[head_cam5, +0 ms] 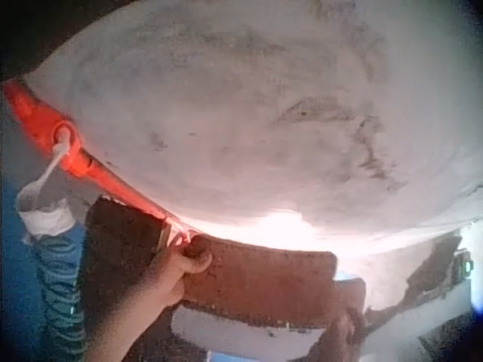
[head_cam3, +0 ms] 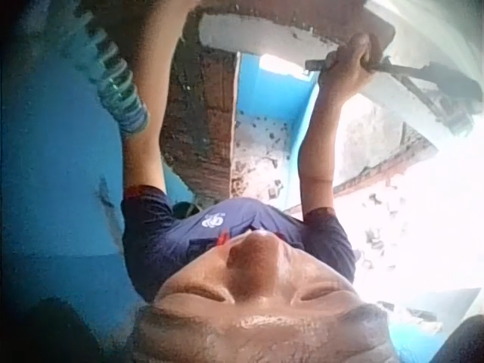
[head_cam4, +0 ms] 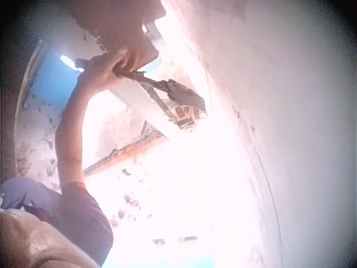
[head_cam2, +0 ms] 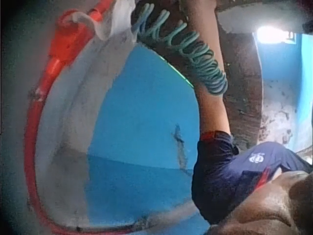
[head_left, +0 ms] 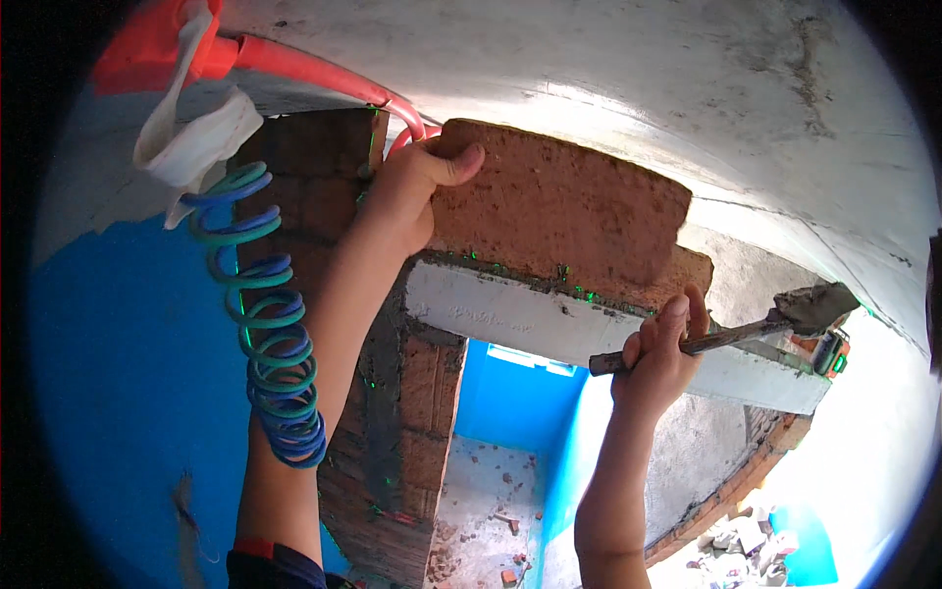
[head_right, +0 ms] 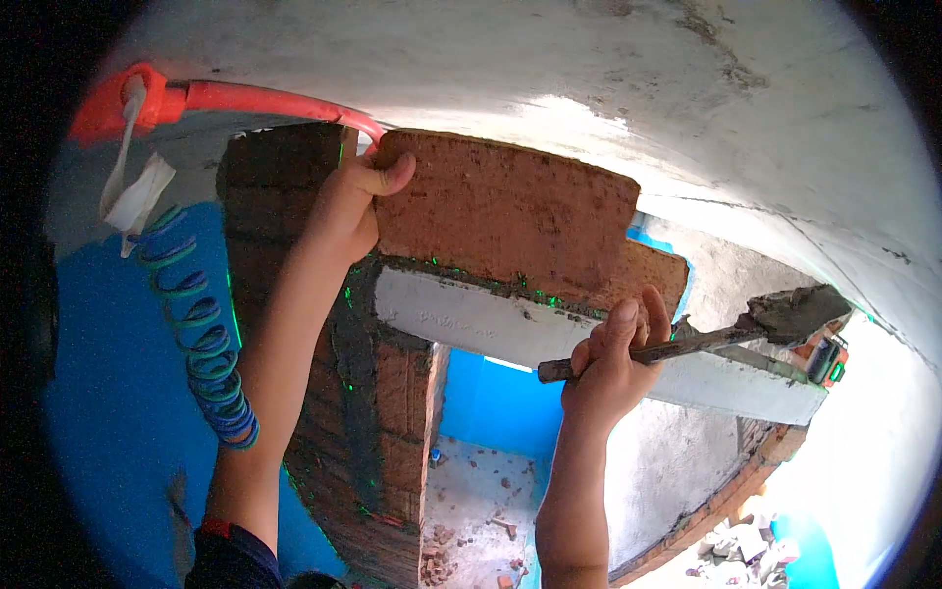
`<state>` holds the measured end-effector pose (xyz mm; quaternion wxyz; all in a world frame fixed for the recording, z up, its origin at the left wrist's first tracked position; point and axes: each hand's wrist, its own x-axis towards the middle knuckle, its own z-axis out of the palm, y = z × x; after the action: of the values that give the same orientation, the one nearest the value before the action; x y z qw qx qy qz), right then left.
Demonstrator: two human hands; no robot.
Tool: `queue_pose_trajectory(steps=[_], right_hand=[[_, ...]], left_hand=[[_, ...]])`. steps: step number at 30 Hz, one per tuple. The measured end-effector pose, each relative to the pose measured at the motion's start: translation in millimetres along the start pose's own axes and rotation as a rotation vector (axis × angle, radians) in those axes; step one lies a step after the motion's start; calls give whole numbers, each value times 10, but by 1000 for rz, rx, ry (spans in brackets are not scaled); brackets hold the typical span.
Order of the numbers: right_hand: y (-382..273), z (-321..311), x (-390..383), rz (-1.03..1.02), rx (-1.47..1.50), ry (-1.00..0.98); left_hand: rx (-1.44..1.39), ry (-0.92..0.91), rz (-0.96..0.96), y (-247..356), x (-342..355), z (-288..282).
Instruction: The person lays bricks on a structure by applying mortar with a trowel, setting bricks in place, tapping and adjusting them using the trowel, and picking up additional bricks.
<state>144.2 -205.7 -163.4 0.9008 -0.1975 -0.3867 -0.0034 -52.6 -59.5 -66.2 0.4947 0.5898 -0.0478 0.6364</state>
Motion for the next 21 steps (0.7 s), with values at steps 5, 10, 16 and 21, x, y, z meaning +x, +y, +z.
queue_pose_trajectory(steps=[5,10,16,21], right_hand=[[-20,-128,-87,-8,-101,-18],[88,-416,-322,110,-177,-27],[163,-737,-623,167,-192,-21],[163,-972,-773,225,-258,-9]], left_hand=[[-66,-13,-1,-164,368,-166],[-112,-55,-72,-297,637,-384],[3,84,63,-182,510,-226],[43,89,86,-472,766,-394]])
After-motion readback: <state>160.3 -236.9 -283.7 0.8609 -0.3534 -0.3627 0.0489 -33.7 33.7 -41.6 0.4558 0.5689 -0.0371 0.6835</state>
